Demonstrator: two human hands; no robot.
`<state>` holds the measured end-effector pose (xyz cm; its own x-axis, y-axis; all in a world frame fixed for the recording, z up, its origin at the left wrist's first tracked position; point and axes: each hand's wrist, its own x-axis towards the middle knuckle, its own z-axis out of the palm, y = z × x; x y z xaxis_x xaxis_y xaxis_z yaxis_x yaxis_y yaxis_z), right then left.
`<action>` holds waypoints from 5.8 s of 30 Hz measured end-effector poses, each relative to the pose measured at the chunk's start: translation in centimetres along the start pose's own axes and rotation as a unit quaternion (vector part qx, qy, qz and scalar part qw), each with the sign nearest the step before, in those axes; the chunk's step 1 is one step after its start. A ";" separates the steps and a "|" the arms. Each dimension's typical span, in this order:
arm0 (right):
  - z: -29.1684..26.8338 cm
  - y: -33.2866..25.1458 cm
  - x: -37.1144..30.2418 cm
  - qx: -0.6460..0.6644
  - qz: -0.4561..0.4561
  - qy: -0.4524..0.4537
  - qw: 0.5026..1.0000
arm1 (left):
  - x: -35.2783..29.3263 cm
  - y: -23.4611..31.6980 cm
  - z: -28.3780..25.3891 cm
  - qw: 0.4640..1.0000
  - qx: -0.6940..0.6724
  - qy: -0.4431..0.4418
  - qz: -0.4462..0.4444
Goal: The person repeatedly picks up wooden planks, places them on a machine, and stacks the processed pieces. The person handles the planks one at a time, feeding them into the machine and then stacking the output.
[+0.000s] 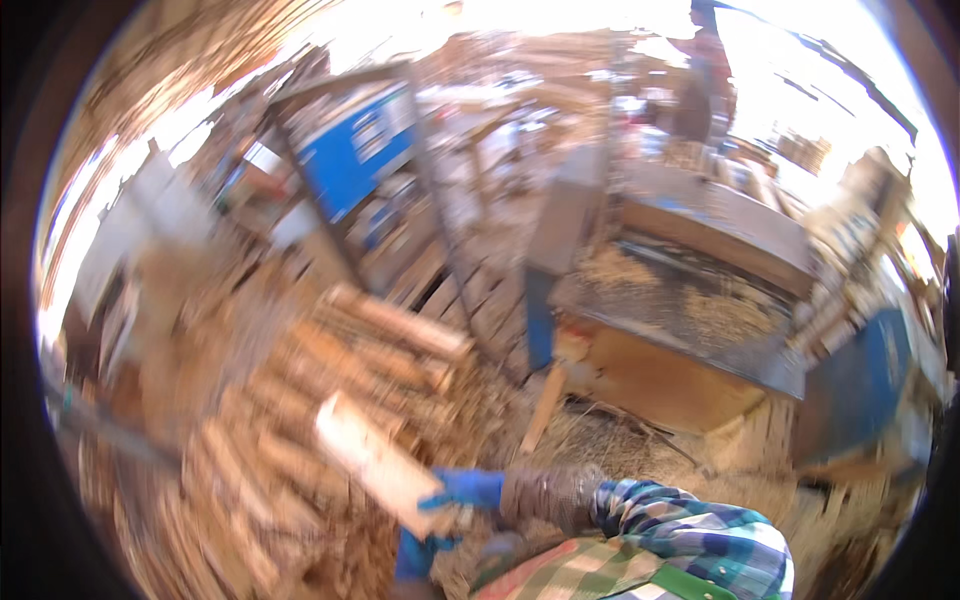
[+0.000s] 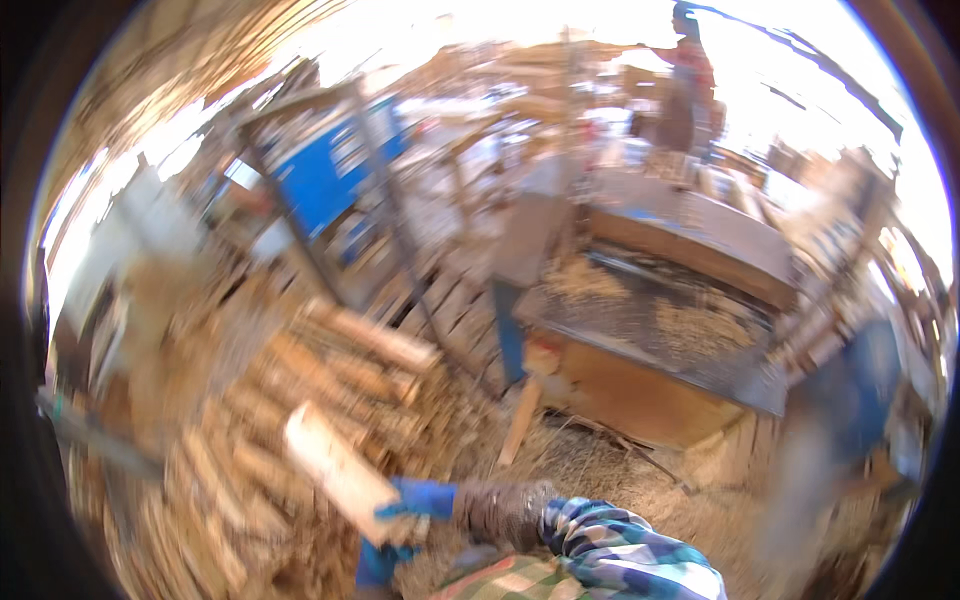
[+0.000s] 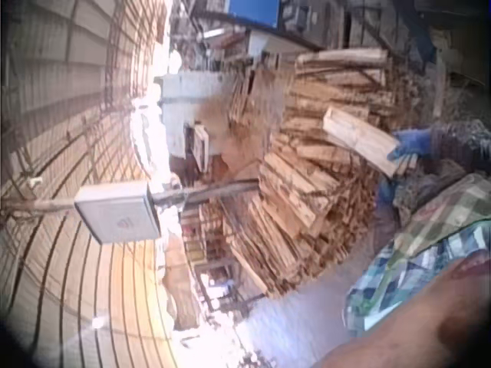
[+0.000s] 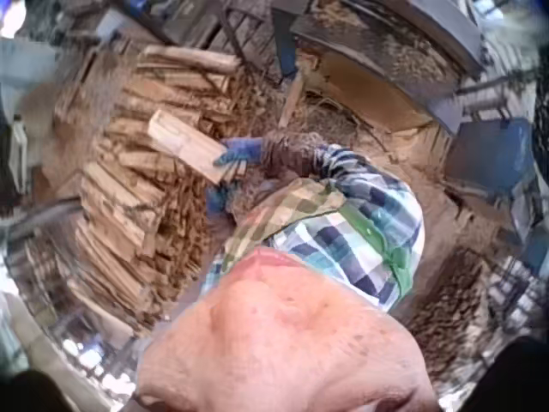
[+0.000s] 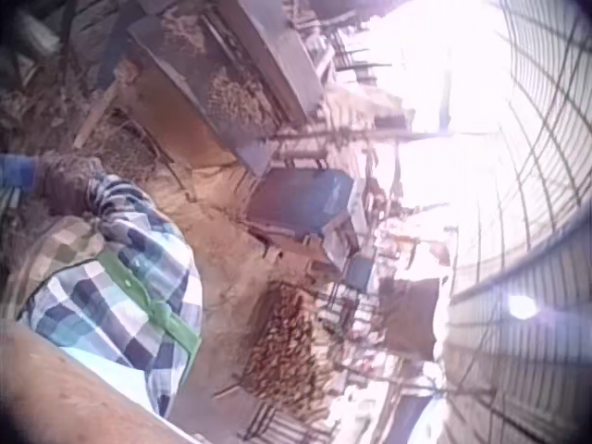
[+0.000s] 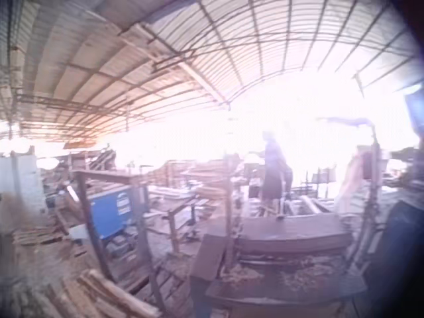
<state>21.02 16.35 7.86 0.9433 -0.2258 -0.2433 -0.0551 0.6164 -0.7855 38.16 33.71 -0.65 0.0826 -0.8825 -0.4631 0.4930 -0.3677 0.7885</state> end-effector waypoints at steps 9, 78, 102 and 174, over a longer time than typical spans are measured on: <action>-6.1 6.2 -22.6 -0.060 -0.026 0.102 0.993 | 2.2 -0.4 17.8 0.994 -0.004 0.023 0.104; -24.3 -9.1 -28.8 -0.473 -0.003 0.848 0.240 | 30.1 4.5 38.1 0.778 -0.287 -0.330 -0.451; -9.9 -6.7 -26.9 -0.279 -0.168 0.706 0.629 | 28.0 0.4 41.5 0.833 -0.223 -0.435 -0.260; -7.0 4.4 -42.4 0.110 -0.197 0.834 0.504 | 23.4 -3.3 47.6 0.866 0.103 -0.382 -0.305</action>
<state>-21.47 23.35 10.77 -0.7294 -0.5706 -0.3774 0.2404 0.3028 -0.9223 -2.81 0.29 5.14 -0.7749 -0.4139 -0.4777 0.0722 -0.8088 0.5836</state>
